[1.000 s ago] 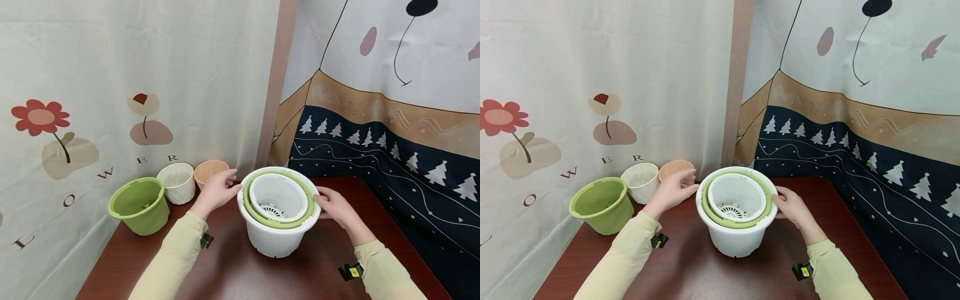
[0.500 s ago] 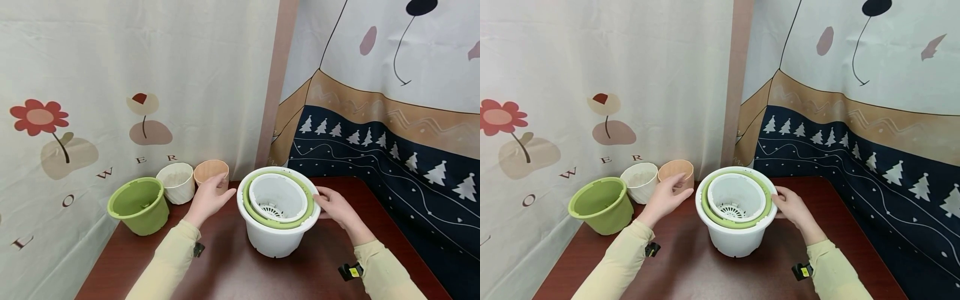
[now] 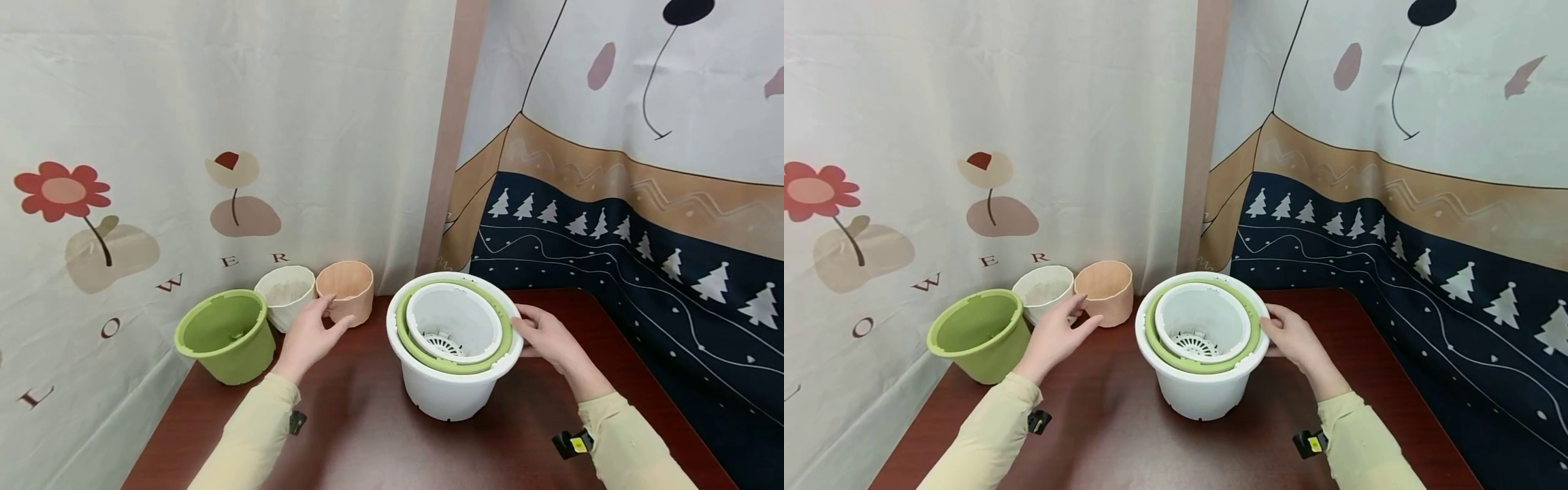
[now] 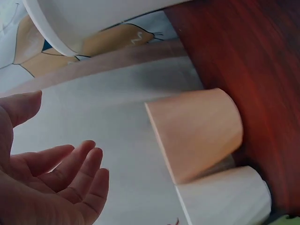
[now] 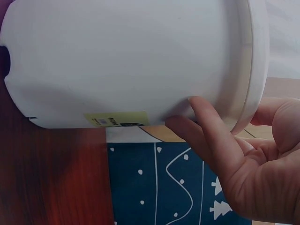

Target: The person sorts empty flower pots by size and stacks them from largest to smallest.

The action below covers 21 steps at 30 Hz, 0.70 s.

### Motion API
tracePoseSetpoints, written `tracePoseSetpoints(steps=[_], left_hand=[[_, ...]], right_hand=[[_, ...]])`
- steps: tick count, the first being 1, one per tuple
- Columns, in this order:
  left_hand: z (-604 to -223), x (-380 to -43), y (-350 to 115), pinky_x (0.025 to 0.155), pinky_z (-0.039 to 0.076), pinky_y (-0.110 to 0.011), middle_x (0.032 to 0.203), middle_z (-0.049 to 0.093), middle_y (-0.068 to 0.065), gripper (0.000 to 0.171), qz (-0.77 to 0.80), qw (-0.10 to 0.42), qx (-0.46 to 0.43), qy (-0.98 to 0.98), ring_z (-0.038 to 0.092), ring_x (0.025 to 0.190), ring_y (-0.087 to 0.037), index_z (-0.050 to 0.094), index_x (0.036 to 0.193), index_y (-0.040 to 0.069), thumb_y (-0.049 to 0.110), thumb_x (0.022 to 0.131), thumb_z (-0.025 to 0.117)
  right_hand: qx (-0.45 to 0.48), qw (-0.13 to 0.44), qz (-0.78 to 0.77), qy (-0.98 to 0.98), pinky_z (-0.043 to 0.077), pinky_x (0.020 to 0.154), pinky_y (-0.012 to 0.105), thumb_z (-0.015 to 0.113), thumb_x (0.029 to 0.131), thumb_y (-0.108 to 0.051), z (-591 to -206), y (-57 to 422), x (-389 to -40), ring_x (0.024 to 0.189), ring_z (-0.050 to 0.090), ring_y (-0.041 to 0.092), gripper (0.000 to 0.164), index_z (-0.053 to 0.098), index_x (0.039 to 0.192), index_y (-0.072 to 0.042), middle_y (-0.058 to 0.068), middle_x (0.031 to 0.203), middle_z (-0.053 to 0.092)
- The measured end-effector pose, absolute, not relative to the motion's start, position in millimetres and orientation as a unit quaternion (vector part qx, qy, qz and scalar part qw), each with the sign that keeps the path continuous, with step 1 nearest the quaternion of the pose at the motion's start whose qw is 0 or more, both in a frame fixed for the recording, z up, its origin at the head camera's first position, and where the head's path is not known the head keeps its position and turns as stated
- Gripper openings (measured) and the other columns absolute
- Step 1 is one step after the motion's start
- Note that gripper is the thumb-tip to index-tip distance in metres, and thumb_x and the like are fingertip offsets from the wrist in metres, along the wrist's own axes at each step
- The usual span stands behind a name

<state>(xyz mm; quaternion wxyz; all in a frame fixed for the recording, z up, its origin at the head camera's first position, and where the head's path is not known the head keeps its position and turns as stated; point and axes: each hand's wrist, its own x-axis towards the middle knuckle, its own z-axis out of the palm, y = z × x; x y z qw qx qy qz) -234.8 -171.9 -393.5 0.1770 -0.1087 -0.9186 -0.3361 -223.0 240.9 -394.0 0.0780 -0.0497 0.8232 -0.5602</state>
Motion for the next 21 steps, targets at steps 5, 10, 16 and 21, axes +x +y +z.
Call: tracePoseSetpoints(steps=[5,10,16,21], left_hand=[[-397.8,-233.4,-187.8,0.092,0.049,-0.052,0.118,0.065,-0.02,0.058,-0.323,0.175,-0.095,-0.925,0.062,0.106,-0.037,0.056,0.133,-0.003,0.03,0.088,0.074],[-399.5,-232.0,-206.9,0.09,0.05,-0.053,0.118,0.064,-0.022,0.057,-0.313,0.176,-0.076,-0.93,0.064,0.105,-0.038,0.057,0.133,-0.002,0.031,0.089,0.073],[-400.4,-227.3,-230.2,0.088,0.05,-0.053,0.118,0.063,-0.025,0.058,-0.302,0.184,-0.055,-0.934,0.063,0.104,-0.039,0.055,0.131,-0.006,0.032,0.091,0.071],[-398.4,-221.7,-247.1,0.087,0.048,-0.055,0.113,0.062,-0.028,0.06,-0.285,0.198,-0.047,-0.937,0.061,0.102,-0.04,0.053,0.132,-0.008,0.031,0.091,0.071]], right_hand=[[-0.047,0.078,-0.56,0.824,0.06,0.076,0.039,0.05,0.105,-0.018,-394.6,240.8,-223.0,0.091,0.069,0.025,0.055,0.031,0.148,0.009,0.032,0.125,0.057],[-0.053,0.078,-0.563,0.821,0.06,0.075,0.04,0.05,0.105,-0.018,-395.6,240.1,-223.5,0.091,0.069,0.025,0.055,0.031,0.148,0.01,0.032,0.125,0.058],[-0.05,0.075,-0.564,0.821,0.06,0.075,0.04,0.049,0.105,-0.016,-394.8,240.5,-224.1,0.091,0.069,0.025,0.052,0.032,0.148,0.009,0.032,0.126,0.057],[-0.047,0.076,-0.561,0.823,0.06,0.075,0.04,0.049,0.105,-0.017,-395.3,240.7,-224.9,0.092,0.069,0.026,0.053,0.031,0.148,0.009,0.032,0.126,0.057]])
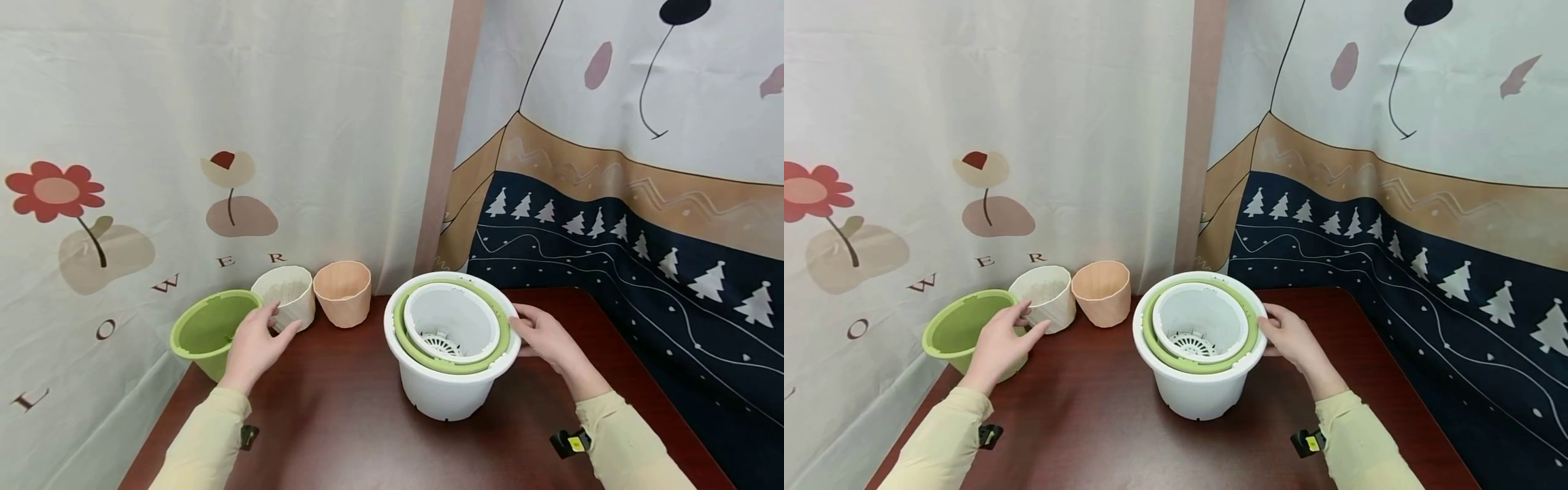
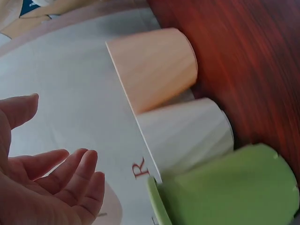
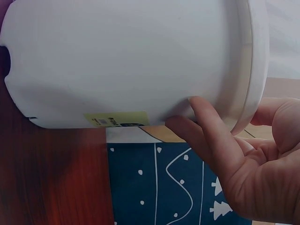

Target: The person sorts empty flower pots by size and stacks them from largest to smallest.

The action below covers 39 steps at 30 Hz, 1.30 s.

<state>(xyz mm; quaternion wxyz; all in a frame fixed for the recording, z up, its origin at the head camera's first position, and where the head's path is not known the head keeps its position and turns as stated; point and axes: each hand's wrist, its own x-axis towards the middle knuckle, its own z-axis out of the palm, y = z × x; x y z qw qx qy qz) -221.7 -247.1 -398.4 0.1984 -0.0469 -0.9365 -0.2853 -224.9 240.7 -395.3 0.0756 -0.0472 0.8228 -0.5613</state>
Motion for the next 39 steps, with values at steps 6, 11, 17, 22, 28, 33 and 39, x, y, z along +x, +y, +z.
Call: tracePoseSetpoints(steps=[6,11,17,22,28,33,39], left_hand=[[-394.5,-214.8,-267.3,0.088,0.047,-0.056,0.118,0.059,-0.03,0.064,-0.27,0.206,-0.033,-0.94,0.061,0.102,-0.043,0.05,0.135,-0.01,0.034,0.092,0.069],[-389.5,-210.4,-283.9,0.086,0.046,-0.058,0.118,0.058,-0.031,0.065,-0.265,0.211,-0.017,-0.941,0.061,0.102,-0.044,0.05,0.135,-0.01,0.037,0.092,0.068],[-384.3,-207.1,-307.4,0.085,0.046,-0.06,0.119,0.057,-0.034,0.067,-0.254,0.214,0.007,-0.943,0.059,0.103,-0.047,0.047,0.135,-0.013,0.037,0.094,0.065],[-382.0,-205.9,-324.4,0.086,0.044,-0.061,0.12,0.055,-0.037,0.068,-0.261,0.213,0.029,-0.941,0.058,0.104,-0.05,0.045,0.136,-0.015,0.036,0.095,0.063],[-382.1,-202.5,-340.4,0.088,0.043,-0.061,0.12,0.054,-0.039,0.069,-0.265,0.212,0.055,-0.939,0.056,0.107,-0.052,0.043,0.137,-0.016,0.036,0.096,0.061],[-383.0,-201.3,-351.2,0.09,0.04,-0.063,0.12,0.05,-0.042,0.071,-0.26,0.201,0.075,-0.942,0.051,0.109,-0.055,0.041,0.136,-0.018,0.037,0.096,0.06],[-385.9,-200.7,-361.5,0.097,0.033,-0.067,0.129,0.042,-0.046,0.078,-0.254,0.176,0.1,-0.946,0.038,0.119,-0.059,0.034,0.14,-0.02,0.041,0.097,0.056]], right_hand=[[-0.047,0.075,-0.559,0.825,0.06,0.075,0.04,0.05,0.105,-0.017,-395.3,239.9,-224.5,0.091,0.069,0.026,0.054,0.032,0.148,0.009,0.031,0.126,0.058],[-0.046,0.073,-0.556,0.827,0.06,0.075,0.04,0.05,0.105,-0.017,-394.6,239.1,-223.9,0.09,0.069,0.025,0.053,0.033,0.148,0.009,0.031,0.125,0.058],[-0.047,0.072,-0.556,0.827,0.06,0.075,0.04,0.049,0.105,-0.016,-394.4,239.5,-224.2,0.091,0.069,0.025,0.053,0.032,0.148,0.009,0.031,0.126,0.058],[-0.047,0.071,-0.557,0.826,0.06,0.075,0.04,0.049,0.105,-0.016,-394.6,239.8,-224.2,0.091,0.069,0.025,0.053,0.032,0.148,0.009,0.032,0.125,0.057],[-0.047,0.073,-0.559,0.825,0.06,0.075,0.04,0.049,0.105,-0.016,-396.0,240.1,-225.1,0.091,0.069,0.025,0.053,0.032,0.148,0.009,0.031,0.125,0.058],[-0.044,0.073,-0.56,0.824,0.06,0.075,0.04,0.049,0.105,-0.016,-395.9,240.2,-225.0,0.09,0.069,0.025,0.053,0.032,0.148,0.01,0.031,0.124,0.058],[-0.046,0.073,-0.559,0.825,0.06,0.075,0.04,0.049,0.105,-0.016,-395.3,240.2,-225.1,0.089,0.069,0.025,0.053,0.032,0.148,0.009,0.031,0.124,0.059]])
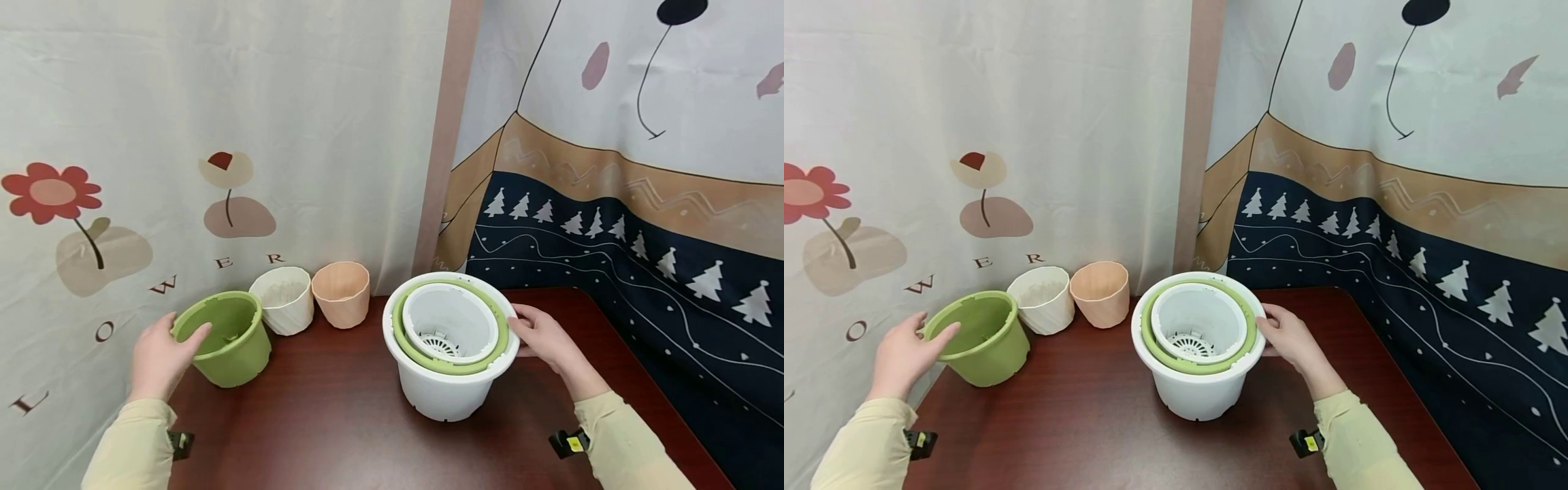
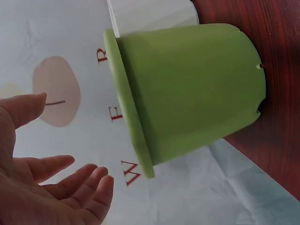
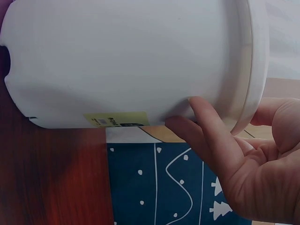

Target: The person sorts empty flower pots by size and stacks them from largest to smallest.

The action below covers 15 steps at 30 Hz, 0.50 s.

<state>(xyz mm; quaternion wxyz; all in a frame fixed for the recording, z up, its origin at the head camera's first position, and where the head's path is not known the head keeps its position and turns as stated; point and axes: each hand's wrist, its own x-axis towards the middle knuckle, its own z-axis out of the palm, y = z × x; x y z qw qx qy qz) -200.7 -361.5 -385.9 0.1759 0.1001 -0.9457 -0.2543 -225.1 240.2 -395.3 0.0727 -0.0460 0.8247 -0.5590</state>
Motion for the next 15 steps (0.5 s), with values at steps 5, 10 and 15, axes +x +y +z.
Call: tracePoseSetpoints(steps=[5,10,15], left_hand=[[-391.1,-201.5,-368.6,0.102,0.028,-0.068,0.133,0.038,-0.047,0.083,-0.252,0.162,0.115,-0.947,0.031,0.124,-0.061,0.03,0.14,-0.022,0.044,0.097,0.055],[-398.5,-203.6,-376.4,0.103,0.027,-0.069,0.134,0.035,-0.047,0.087,-0.259,0.146,0.129,-0.946,0.028,0.125,-0.062,0.025,0.141,-0.023,0.046,0.097,0.055],[-403.5,-206.6,-385.5,0.101,0.03,-0.07,0.134,0.032,-0.049,0.092,-0.274,0.119,0.146,-0.943,0.03,0.123,-0.064,0.022,0.141,-0.024,0.05,0.097,0.053]], right_hand=[[-0.048,0.072,-0.559,0.824,0.06,0.075,0.04,0.049,0.104,-0.016,-394.8,240.1,-224.8,0.089,0.069,0.025,0.052,0.033,0.147,0.009,0.031,0.124,0.059],[-0.048,0.073,-0.561,0.823,0.06,0.075,0.04,0.049,0.105,-0.015,-395.1,240.4,-224.5,0.09,0.069,0.025,0.053,0.032,0.147,0.01,0.031,0.125,0.058],[-0.049,0.072,-0.559,0.824,0.06,0.075,0.04,0.049,0.105,-0.015,-395.5,240.2,-224.8,0.09,0.069,0.025,0.053,0.032,0.148,0.01,0.031,0.124,0.058]])
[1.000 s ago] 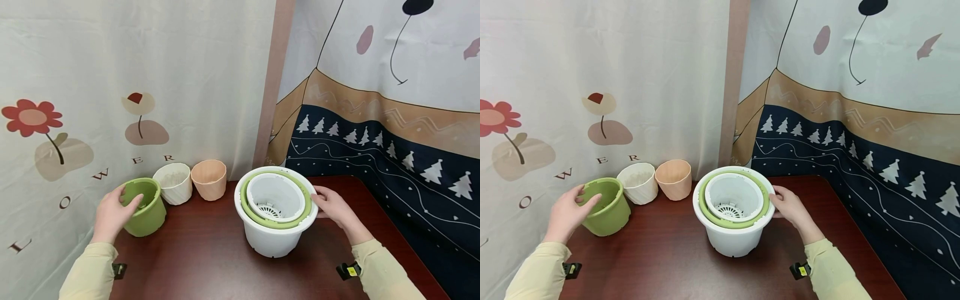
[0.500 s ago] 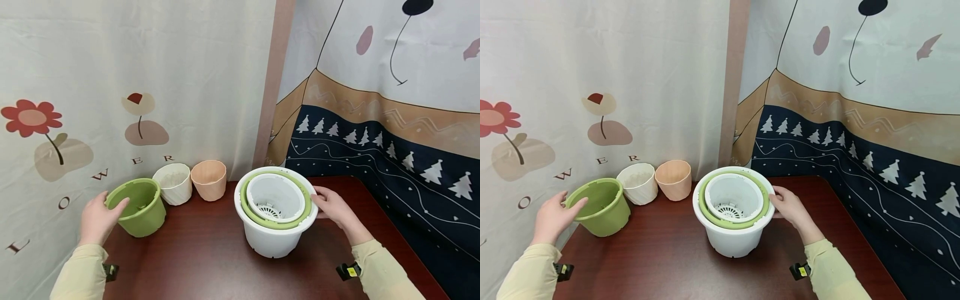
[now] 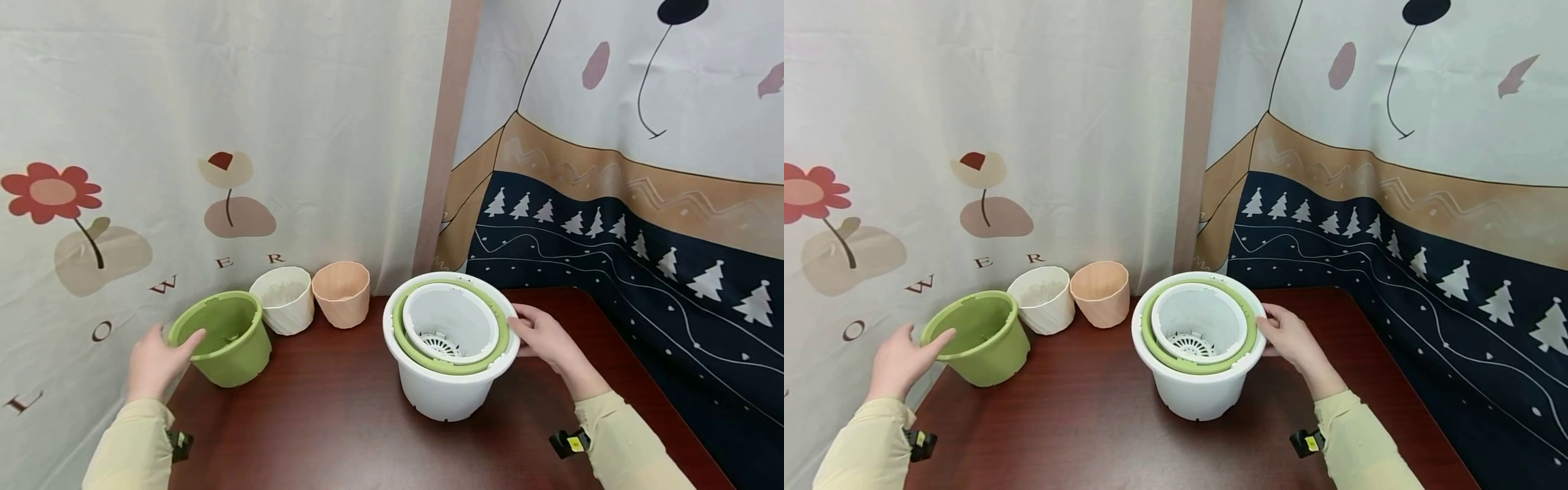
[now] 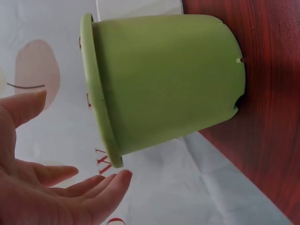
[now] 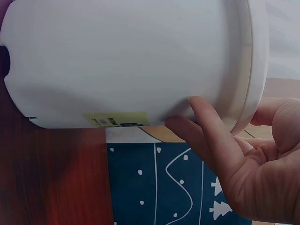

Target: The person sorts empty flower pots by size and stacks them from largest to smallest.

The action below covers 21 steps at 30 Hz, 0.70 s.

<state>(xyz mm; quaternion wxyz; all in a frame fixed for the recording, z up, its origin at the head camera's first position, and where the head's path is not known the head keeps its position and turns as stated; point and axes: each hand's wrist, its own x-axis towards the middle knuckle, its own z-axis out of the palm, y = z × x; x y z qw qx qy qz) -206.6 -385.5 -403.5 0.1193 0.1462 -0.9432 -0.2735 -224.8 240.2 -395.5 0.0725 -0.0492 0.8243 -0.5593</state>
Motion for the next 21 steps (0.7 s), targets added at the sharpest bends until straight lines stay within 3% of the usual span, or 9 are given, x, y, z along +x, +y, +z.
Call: tracePoseSetpoints(steps=[10,13,15,17,19,21], left_hand=[[-406.7,-211.8,-395.6,0.106,0.029,-0.066,0.141,0.024,-0.049,0.098,-0.325,0.06,0.186,-0.925,0.028,0.128,-0.063,0.013,0.142,-0.025,0.054,0.097,0.048],[-406.0,-213.0,-397.3,0.106,0.03,-0.065,0.14,0.025,-0.05,0.099,-0.328,0.047,0.19,-0.924,0.04,0.123,-0.059,0.011,0.143,-0.025,0.055,0.097,0.046],[-405.7,-213.6,-398.1,0.105,0.032,-0.063,0.137,0.028,-0.051,0.098,-0.329,0.041,0.19,-0.924,0.06,0.105,-0.05,0.01,0.142,-0.026,0.054,0.098,0.045],[-405.4,-213.9,-398.8,0.103,0.038,-0.058,0.135,0.028,-0.052,0.098,-0.34,0.032,0.193,-0.92,0.071,0.08,-0.037,0.007,0.143,-0.026,0.053,0.099,0.045],[-405.8,-213.9,-399.4,0.094,0.05,-0.049,0.136,0.026,-0.053,0.097,-0.362,0.025,0.195,-0.911,0.071,0.061,-0.026,0.003,0.143,-0.025,0.051,0.099,0.045],[-406.8,-213.8,-399.9,0.078,0.058,-0.04,0.138,0.021,-0.053,0.096,-0.396,0.019,0.2,-0.896,0.07,0.058,-0.022,0.0,0.144,-0.024,0.048,0.1,0.046]], right_hand=[[-0.048,0.072,-0.559,0.825,0.06,0.075,0.04,0.049,0.105,-0.015,-396.0,240.3,-225.6,0.089,0.069,0.025,0.052,0.032,0.148,0.009,0.031,0.124,0.058],[-0.049,0.071,-0.559,0.825,0.06,0.075,0.04,0.049,0.104,-0.015,-395.7,240.3,-225.5,0.089,0.069,0.025,0.052,0.032,0.148,0.009,0.031,0.124,0.058],[-0.049,0.07,-0.559,0.825,0.06,0.075,0.04,0.049,0.104,-0.015,-395.6,240.3,-225.4,0.089,0.069,0.025,0.052,0.032,0.147,0.009,0.031,0.123,0.059],[-0.048,0.07,-0.559,0.825,0.06,0.075,0.041,0.049,0.104,-0.015,-395.8,240.4,-225.5,0.089,0.069,0.025,0.052,0.032,0.147,0.009,0.031,0.123,0.059],[-0.048,0.07,-0.558,0.825,0.06,0.075,0.04,0.049,0.104,-0.015,-396.0,240.5,-225.6,0.089,0.069,0.025,0.052,0.033,0.147,0.009,0.031,0.123,0.059],[-0.047,0.07,-0.559,0.825,0.06,0.074,0.04,0.049,0.104,-0.016,-396.2,240.4,-225.8,0.088,0.069,0.025,0.052,0.033,0.147,0.009,0.031,0.123,0.059]])
